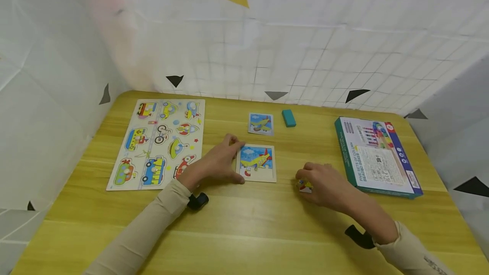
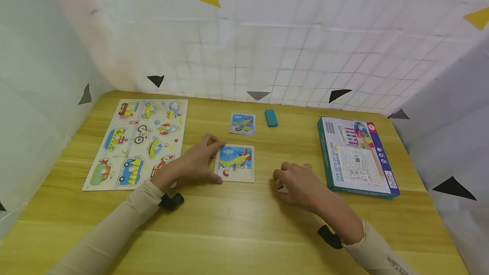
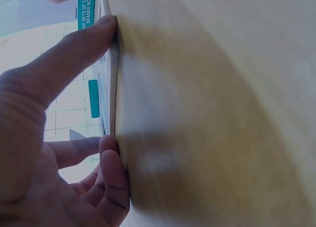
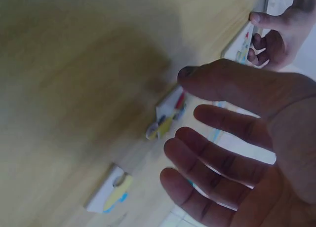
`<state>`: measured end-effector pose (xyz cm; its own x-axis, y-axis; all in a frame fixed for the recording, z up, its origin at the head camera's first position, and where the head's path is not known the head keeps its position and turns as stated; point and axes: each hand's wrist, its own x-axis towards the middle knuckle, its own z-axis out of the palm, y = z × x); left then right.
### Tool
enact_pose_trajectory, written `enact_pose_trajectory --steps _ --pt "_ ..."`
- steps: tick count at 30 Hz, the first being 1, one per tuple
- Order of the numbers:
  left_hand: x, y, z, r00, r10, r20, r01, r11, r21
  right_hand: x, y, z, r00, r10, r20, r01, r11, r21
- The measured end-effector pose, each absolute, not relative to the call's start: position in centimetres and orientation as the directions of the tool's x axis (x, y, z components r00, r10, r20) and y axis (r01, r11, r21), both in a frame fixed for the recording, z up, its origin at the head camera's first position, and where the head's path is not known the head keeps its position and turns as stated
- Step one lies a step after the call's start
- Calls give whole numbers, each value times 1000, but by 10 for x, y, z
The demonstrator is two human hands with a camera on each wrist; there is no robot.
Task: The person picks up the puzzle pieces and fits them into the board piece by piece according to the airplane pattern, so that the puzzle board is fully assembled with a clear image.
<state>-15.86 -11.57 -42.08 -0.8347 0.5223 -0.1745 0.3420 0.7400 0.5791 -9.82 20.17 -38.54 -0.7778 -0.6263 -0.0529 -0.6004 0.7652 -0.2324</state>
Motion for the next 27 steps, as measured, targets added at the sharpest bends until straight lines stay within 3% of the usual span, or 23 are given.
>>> enact_pose_trajectory --steps 15,27 --pt "-159 -117 -420 -830 529 -176 346 736 581 -100 197 -388 -820 -564 -96 -534 815 -226" --pt "-158 -117 -423 -829 536 -160 354 724 593 -104 199 -397 -827 -562 1 -539 791 -289"
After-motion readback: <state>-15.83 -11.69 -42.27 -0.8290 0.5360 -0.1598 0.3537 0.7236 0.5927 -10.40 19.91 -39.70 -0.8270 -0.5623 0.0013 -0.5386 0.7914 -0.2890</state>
